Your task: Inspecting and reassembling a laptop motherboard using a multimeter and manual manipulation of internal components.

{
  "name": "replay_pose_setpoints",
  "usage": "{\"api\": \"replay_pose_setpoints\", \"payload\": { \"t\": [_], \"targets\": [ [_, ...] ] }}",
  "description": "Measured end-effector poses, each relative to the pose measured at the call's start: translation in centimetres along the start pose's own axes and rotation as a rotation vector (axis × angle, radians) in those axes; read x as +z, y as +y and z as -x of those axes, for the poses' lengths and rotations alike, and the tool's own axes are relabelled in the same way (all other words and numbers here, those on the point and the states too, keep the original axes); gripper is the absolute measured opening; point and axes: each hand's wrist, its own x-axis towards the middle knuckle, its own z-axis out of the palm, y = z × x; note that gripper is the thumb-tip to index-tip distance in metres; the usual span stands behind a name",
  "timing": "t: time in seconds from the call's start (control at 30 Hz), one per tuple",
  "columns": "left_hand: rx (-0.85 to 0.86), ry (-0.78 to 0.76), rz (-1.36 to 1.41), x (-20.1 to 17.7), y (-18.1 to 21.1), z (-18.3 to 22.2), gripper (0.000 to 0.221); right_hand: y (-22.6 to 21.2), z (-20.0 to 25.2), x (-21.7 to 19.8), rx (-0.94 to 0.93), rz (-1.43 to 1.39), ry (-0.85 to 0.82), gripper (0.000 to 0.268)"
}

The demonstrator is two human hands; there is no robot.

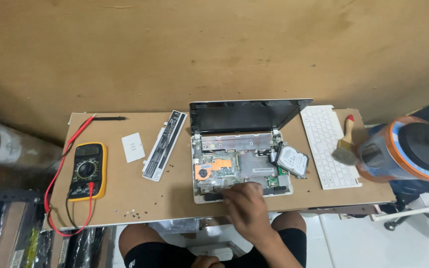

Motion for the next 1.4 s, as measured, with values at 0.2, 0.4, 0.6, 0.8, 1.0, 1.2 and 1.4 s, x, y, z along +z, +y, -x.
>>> {"api": "replay_pose_setpoints", "payload": {
  "t": [0.2, 0.4, 0.6, 0.8, 1.0, 1.2, 1.4],
  "targets": [
    [0.743, 0.757, -0.116, -11.2, 13.0, -1.6, 0.011, 5.5, 4.5, -7.3, 0.338, 0.276, 0.202, 0.023],
    [0.907, 0.975, -0.174, -16.9, 14.9, -6.5, 0.024, 9.9, 1.5, -13.7, 0.573, 0.310, -0.170, 0.065],
    [0.758, 1.019, -0.178, -18.7, 15.9, -8.9, 0.019, 12.5, -0.6, -14.8, 0.533, 0.295, -0.458, 0.078],
    [0.674, 1.032, -0.209, -18.6, 16.0, -9.1, 0.019, 12.5, -1.1, -15.4, 0.521, 0.273, -0.432, 0.079],
    [0.625, 1.008, -0.201, -18.4, 17.1, -9.0, 0.020, 13.2, 0.6, -16.7, 0.627, -0.045, -0.135, 0.076],
    [0.496, 0.649, -0.108, -15.9, 21.6, -9.2, 0.037, 17.3, 4.5, -16.1, 0.653, -0.458, 0.097, 0.074],
    [0.450, 0.478, -0.103, -15.4, 26.3, -10.6, 0.044, 14.3, 2.6, -16.0, 0.691, -0.945, 0.280, 0.092]
  ]
}}
